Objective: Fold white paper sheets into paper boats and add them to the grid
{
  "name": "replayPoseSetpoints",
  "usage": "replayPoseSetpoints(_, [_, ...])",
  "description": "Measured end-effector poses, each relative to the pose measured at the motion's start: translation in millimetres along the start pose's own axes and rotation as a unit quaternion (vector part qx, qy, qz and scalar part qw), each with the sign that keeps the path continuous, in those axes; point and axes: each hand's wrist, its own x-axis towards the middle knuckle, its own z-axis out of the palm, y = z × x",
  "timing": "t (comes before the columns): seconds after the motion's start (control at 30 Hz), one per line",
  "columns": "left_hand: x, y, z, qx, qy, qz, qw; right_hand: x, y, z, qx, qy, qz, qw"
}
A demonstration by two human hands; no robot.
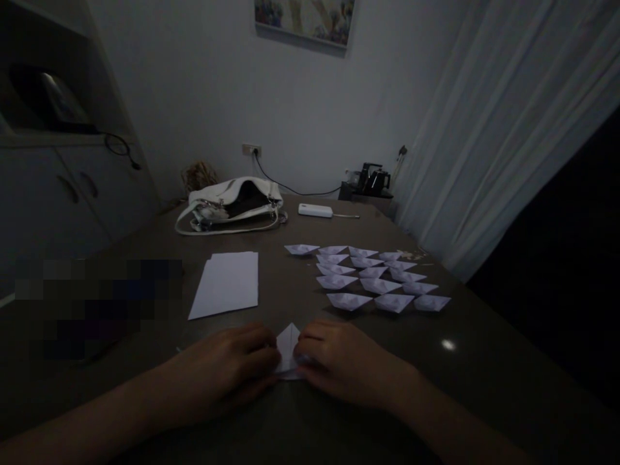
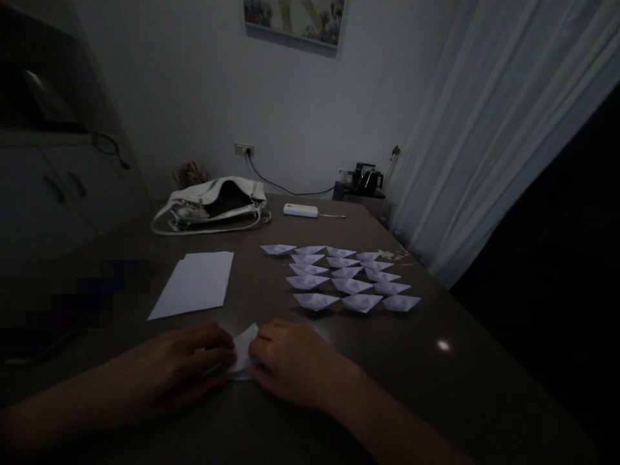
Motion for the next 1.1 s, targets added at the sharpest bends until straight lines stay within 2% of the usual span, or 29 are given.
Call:
replayPoseSetpoints(0.13, [0.2,-1.5,1.2,-0.030,-0.057,-0.049,0.997,1.5,1.8,6.4,0.018,0.019,0.003,1.000])
replayPoseSetpoints(0.33, [4.5,-4.6,8.9,-0.097,-0.023,-0.085,0.991,3.0,8.9,15.5,0.092,0.062,0.022,0.994])
replayPoseSetpoints(0.47, [8.9,-8.1,11.6,-0.134,-0.005,-0.125,0.983,7.7,13.6,19.1,0.173,0.078,0.089,0.978])
replayPoseSetpoints(0.67, [16.0,-9.3,7.5,-0.126,-0.014,-0.189,0.974,12.8,13.3,22.2,0.241,0.085,0.176,0.951])
replayPoseSetpoints(1.1, [19.3,-15.7,12.2,-0.105,-0.009,-0.186,0.977,6.4,11.7,14.3,0.159,0.066,0.199,0.965])
